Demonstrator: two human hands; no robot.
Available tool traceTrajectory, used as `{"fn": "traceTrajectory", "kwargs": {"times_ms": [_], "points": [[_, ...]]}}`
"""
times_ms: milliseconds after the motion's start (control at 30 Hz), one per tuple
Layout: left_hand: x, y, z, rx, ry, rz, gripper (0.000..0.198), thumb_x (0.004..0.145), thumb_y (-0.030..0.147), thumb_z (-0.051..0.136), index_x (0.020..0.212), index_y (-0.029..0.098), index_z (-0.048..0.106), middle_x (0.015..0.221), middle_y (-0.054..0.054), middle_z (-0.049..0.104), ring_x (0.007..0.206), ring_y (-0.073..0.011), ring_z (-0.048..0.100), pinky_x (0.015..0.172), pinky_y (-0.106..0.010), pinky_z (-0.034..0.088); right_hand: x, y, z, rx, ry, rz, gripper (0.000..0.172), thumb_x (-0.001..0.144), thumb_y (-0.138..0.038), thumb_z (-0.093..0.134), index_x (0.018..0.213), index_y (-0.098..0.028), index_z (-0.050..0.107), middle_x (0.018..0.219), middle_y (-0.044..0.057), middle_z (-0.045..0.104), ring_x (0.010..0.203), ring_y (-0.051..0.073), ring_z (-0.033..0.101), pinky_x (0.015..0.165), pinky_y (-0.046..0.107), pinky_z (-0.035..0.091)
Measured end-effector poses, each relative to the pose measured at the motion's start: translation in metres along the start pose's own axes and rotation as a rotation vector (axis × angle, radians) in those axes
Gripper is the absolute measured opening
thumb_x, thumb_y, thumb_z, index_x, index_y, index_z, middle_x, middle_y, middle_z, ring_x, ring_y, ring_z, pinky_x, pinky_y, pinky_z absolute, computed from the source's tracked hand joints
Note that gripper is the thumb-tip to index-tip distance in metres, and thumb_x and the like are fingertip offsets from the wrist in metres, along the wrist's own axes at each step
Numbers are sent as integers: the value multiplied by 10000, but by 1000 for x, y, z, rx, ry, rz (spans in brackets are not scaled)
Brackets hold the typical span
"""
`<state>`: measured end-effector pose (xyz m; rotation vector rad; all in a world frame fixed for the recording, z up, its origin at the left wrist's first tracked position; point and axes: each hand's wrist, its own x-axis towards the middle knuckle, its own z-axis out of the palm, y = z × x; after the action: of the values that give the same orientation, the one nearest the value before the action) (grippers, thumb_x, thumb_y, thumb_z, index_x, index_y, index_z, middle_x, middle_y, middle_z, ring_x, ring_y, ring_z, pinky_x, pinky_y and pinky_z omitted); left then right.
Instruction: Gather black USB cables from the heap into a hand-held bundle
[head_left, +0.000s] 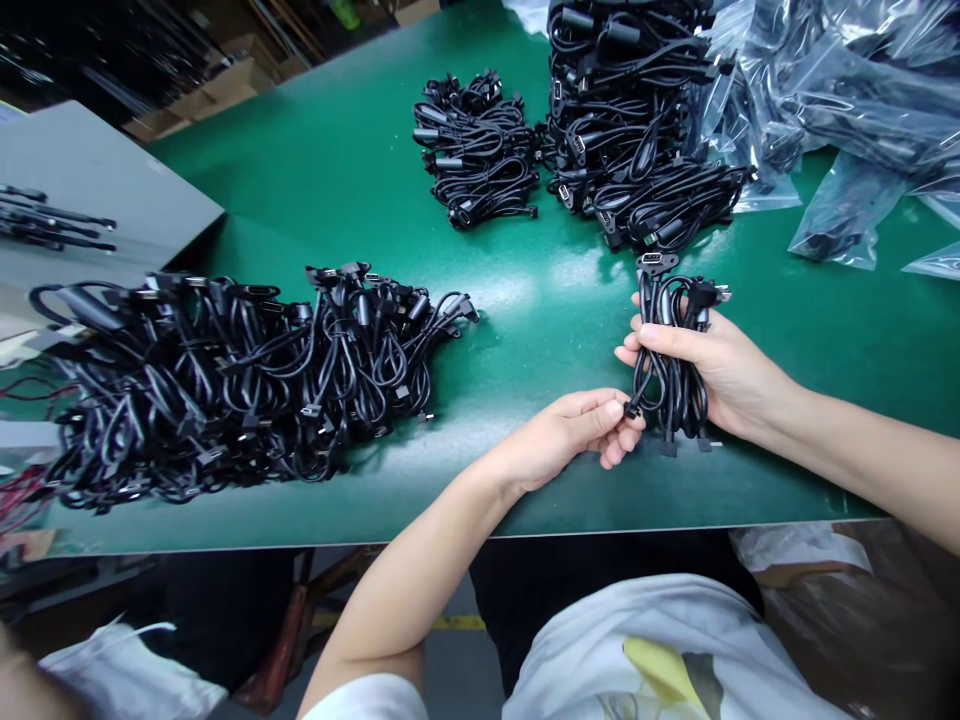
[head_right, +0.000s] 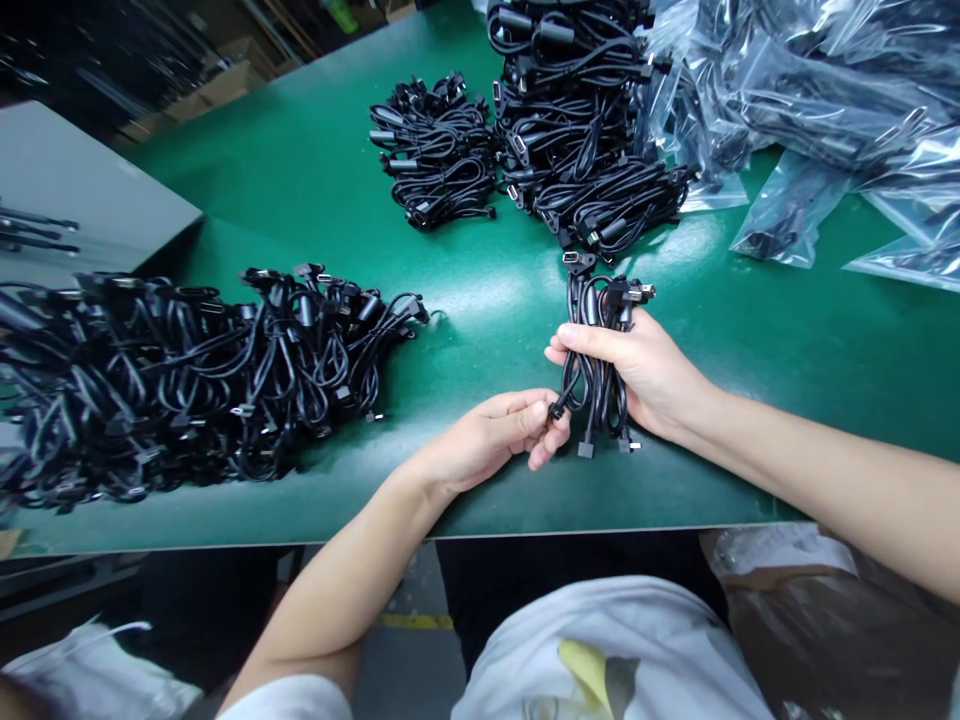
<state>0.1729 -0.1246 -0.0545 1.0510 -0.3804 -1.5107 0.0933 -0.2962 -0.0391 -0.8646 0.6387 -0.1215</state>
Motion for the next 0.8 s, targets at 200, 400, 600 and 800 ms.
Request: {"fn": "traceTrajectory", "kwargs": {"times_ms": [200,400,600,800], "points": [[1,2,2,41,7,2,389,875,505,659,882,118,612,781,-18,566,625,-76,508,598,-210,413,1,1,0,11,26,28,291,761,-114,820,1011,-226,720,853,-16,720,771,138,733,636,189,628],[-2,4,10,556,59,123,281,992,417,467,918,164,565,835,-25,623,700,-108,579,721,-259,483,3,-6,-10,-12,-89,70,252,725,-264,844,950,-224,738,794,-31,624,643,87,610,573,165,577],[-19,24,-41,1554,1065,473,359,1002,283,458,1299,96,533,1308,-185,608,1233,-281,548,1069,-419,420,9,-3,-15,-194,-149,5,285,683,-318,870,911,-218,733,872,8,650,725,147,651,694,257,610],[-28,45,-77,1743,1363,257,389,922,84,468,1299,56,560,1263,-232,626,1243,-342,539,1128,-540,333,6,3,-13,-284,-316,61,220,773,-311,828,944,-203,742,620,-41,513,531,85,451,600,243,541]]}}
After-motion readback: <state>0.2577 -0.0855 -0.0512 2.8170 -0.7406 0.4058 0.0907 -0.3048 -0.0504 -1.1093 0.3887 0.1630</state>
